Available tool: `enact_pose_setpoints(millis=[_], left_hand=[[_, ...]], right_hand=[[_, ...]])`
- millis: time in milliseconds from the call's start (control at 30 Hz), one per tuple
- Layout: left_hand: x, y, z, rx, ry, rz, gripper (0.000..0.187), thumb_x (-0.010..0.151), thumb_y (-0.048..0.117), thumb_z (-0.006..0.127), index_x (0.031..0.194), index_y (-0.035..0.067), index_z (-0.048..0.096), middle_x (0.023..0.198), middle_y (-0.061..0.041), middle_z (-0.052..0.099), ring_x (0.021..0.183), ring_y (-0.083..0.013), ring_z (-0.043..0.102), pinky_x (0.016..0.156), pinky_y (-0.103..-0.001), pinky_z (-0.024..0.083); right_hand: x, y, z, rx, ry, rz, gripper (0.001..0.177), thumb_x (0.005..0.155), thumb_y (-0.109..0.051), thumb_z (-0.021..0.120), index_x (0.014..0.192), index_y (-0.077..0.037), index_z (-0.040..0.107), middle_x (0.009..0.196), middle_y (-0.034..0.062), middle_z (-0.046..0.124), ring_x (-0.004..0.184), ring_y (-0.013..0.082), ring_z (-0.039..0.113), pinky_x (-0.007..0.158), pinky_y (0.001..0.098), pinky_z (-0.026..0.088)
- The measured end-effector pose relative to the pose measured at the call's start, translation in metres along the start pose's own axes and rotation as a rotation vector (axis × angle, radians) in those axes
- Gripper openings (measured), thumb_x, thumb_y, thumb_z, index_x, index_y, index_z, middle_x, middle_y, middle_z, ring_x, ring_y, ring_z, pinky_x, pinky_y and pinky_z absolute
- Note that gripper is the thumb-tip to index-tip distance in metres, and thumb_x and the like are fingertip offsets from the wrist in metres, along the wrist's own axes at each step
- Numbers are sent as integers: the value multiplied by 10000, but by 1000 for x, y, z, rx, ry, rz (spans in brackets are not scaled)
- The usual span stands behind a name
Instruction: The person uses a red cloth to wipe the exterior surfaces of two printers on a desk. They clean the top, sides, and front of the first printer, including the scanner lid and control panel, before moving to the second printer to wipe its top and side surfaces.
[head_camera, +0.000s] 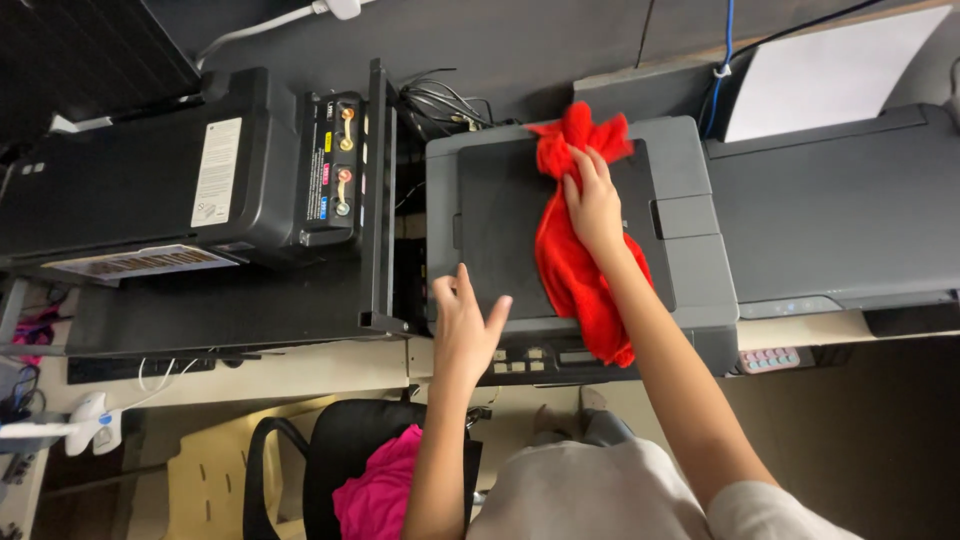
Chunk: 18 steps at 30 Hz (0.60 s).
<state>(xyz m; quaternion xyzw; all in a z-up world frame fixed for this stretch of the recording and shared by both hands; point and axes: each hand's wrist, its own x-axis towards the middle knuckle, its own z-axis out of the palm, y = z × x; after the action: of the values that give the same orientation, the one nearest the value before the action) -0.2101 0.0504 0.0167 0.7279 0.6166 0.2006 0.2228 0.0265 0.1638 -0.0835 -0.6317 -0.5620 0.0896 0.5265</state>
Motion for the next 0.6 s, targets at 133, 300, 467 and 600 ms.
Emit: enact_pose_setpoints(millis=[133, 300, 467, 600], left_hand=[[2, -9, 6, 170, -23, 65, 953, 822, 462, 796, 1462, -107, 379, 1280, -217, 445, 1128, -373, 524, 908, -451, 516], [3, -27, 12, 184, 7, 188, 1078, 720, 486, 880, 1456, -122, 378, 1292, -225, 436, 1135, -377, 447, 961, -466, 464], [-9, -32, 23, 158, 79, 271, 993, 769, 450, 855, 1473, -80, 398, 1364, -246, 409, 1182, -405, 423, 982, -518, 417], [-27, -24, 29, 153, 159, 354, 814, 851, 379, 804, 1458, -31, 447, 1491, -258, 355, 1317, -433, 370, 1077, -566, 327]], right_hand=[[-51, -10, -26, -37, -9, 14, 440, 989, -95, 641, 1423, -133, 580, 1440, 244, 555, 1172, 483, 620, 958, 504, 545], [-102, -69, -80, -105, -178, 57, 464, 950, -51, 640, 1399, -153, 590, 1414, 235, 574, 1032, 485, 653, 841, 514, 571], [-133, -86, -139, -170, -350, 96, 451, 920, -76, 653, 1357, -183, 629, 1317, 179, 638, 1003, 445, 678, 834, 492, 581], [-133, -81, -191, -462, -602, 97, 427, 857, -145, 674, 1276, -230, 682, 1292, 120, 666, 927, 378, 712, 829, 468, 578]])
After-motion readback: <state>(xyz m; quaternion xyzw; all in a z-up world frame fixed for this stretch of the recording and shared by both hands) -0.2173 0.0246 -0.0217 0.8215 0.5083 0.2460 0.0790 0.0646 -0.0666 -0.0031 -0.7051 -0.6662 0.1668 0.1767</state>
